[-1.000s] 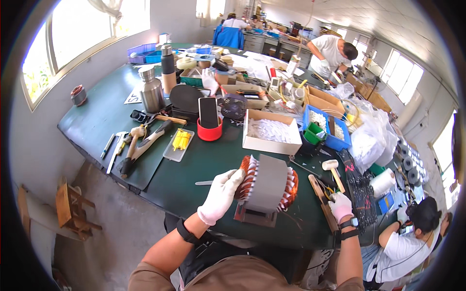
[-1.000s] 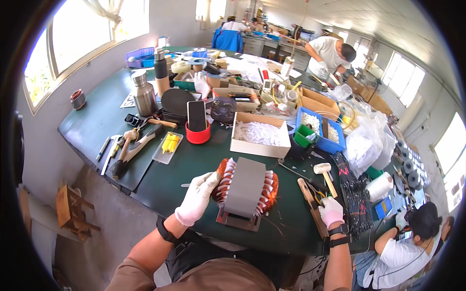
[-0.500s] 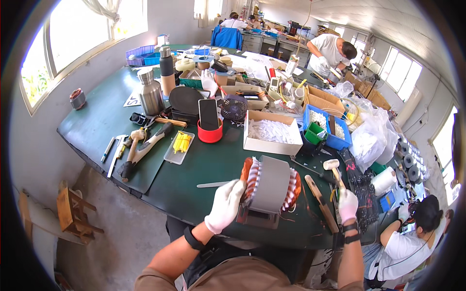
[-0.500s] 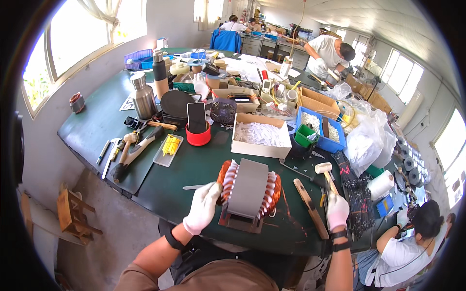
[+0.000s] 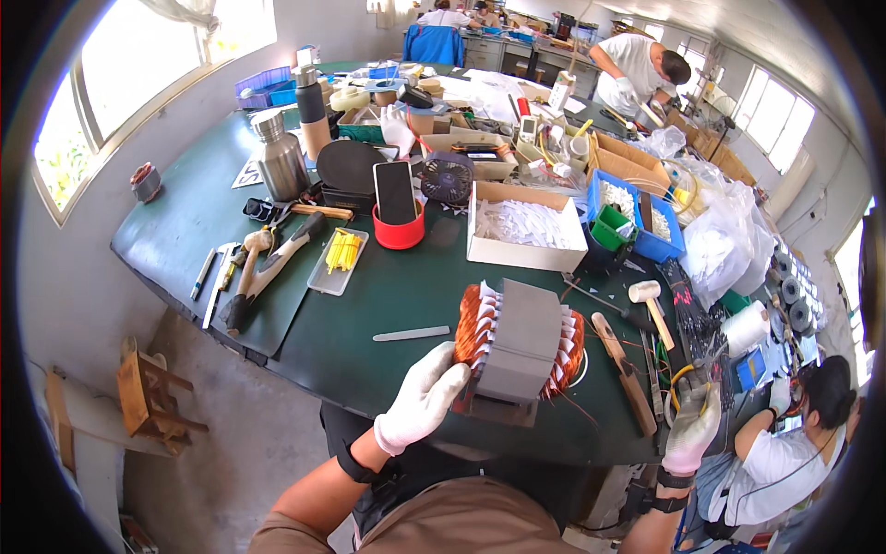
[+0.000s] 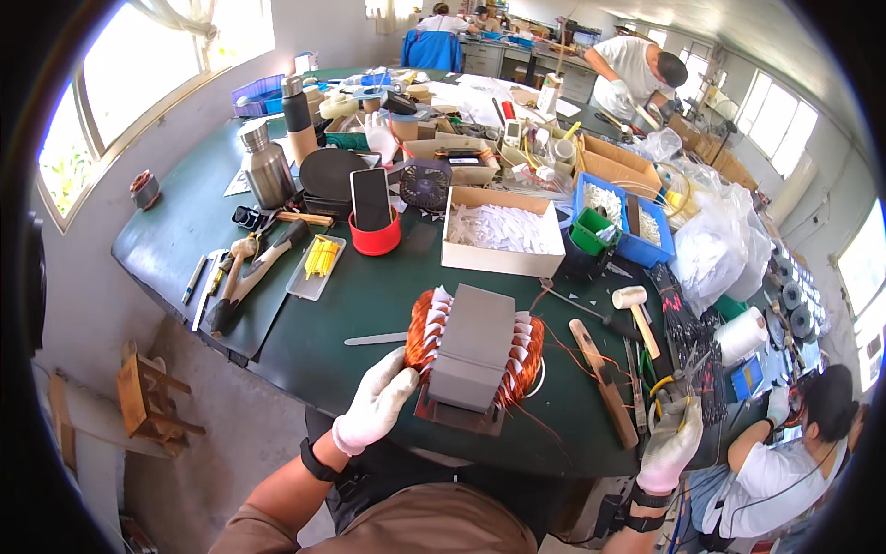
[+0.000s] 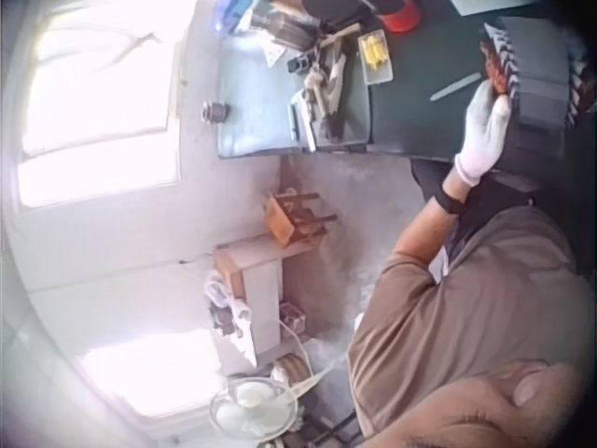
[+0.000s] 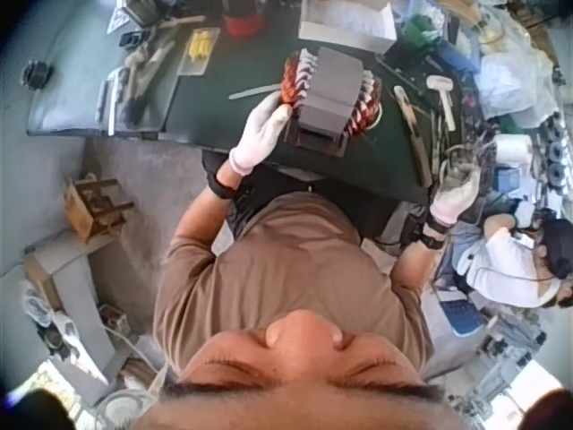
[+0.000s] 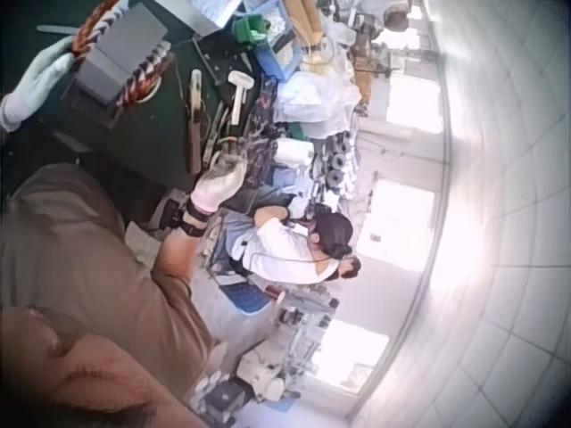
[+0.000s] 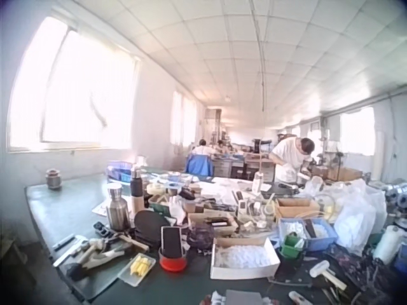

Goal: Assembling and shaping the copper windings of an electric motor stator using various hand tools.

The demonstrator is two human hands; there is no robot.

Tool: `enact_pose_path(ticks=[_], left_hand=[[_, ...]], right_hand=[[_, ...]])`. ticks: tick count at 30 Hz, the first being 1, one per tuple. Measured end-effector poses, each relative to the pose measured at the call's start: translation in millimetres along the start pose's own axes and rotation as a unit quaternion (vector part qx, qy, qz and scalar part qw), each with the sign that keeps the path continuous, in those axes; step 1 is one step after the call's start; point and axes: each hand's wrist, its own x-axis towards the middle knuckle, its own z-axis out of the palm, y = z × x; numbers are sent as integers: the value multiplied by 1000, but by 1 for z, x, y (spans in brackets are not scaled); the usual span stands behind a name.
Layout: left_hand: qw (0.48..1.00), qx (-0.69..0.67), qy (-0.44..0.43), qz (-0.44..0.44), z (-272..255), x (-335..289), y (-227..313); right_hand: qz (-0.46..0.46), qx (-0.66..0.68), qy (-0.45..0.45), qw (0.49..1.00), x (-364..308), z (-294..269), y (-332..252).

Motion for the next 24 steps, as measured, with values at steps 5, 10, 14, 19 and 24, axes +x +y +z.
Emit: enact_pose_path(ticks=[5, 10, 14, 19, 24], left_hand=[[993, 61, 56, 84, 7, 3, 4], [992, 42, 117, 35, 17, 2, 5], [990, 26, 140, 15, 21, 9, 9], [988, 31, 151, -14, 25, 13, 16], [986, 23, 166, -15, 24, 15, 22]], right_hand=[[70, 168, -66, 981, -9, 0, -6], [99, 191, -77, 974, -14, 8, -11], [59, 200, -132, 969, -20, 27, -33], [51, 65, -169, 982, -15, 46, -46], [81, -85, -178, 977, -11, 73, -55]])
